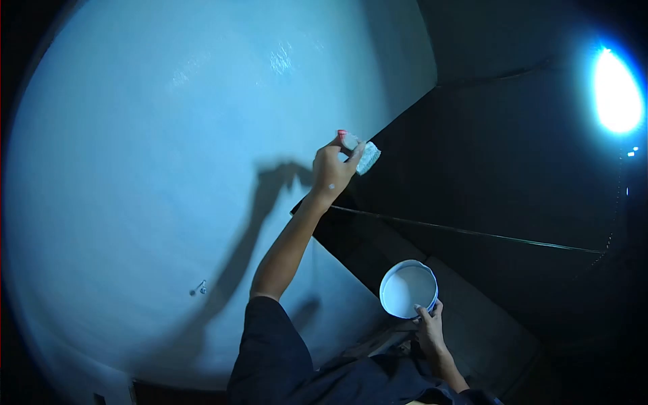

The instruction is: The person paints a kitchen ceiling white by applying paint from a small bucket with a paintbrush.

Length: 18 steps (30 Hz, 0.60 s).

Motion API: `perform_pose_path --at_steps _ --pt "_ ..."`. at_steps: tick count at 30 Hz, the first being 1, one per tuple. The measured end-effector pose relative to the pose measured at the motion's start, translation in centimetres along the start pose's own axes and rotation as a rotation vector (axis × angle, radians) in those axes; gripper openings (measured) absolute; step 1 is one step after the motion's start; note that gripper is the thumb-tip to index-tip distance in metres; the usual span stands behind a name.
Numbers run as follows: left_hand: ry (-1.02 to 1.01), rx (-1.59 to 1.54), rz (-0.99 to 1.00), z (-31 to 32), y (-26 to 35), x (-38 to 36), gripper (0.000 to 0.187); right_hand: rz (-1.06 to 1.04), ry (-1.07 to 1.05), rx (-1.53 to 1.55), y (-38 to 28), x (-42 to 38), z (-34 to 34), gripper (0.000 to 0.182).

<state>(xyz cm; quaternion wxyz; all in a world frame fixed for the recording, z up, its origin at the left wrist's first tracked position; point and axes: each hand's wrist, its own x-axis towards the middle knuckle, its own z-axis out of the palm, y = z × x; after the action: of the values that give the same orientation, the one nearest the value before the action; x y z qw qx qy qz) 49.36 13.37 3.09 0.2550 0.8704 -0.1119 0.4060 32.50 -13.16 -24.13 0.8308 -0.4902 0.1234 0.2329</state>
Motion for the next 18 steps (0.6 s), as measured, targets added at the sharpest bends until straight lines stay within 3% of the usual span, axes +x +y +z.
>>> perform_pose_path --at_steps 2,3,8,9,10,12,18 --pt "0.031 -0.092 -0.067 -1.6 1.4 -2.0 0.018 0.022 -0.033 -0.047 -0.2 -0.1 -0.1 0.057" --pt "0.066 -0.169 -0.063 -2.3 2.4 -2.6 0.022 -0.01 -0.073 0.015 -0.7 -0.4 0.2 0.061" --pt "0.06 -0.259 -0.445 -5.0 6.0 -9.2 0.031 -0.014 -0.146 0.025 -2.1 -0.6 1.0 0.071" --pt "0.045 -0.25 -0.408 -5.2 6.6 -10.2 0.031 0.062 -0.155 0.033 -3.4 -1.5 1.6 0.073" --pt "-0.064 -0.205 -0.485 -5.9 6.7 -9.7 0.032 0.056 -0.189 -0.017 -4.3 0.2 2.0 0.075" --pt "-0.134 -0.166 -0.394 -5.8 7.3 -11.4 0.033 0.077 -0.181 -0.025 -6.0 -0.5 3.3 0.074" --pt "-0.345 -0.168 -0.653 -6.6 7.7 -14.6 0.027 0.155 -0.265 0.071 -4.8 1.0 4.1 0.066"
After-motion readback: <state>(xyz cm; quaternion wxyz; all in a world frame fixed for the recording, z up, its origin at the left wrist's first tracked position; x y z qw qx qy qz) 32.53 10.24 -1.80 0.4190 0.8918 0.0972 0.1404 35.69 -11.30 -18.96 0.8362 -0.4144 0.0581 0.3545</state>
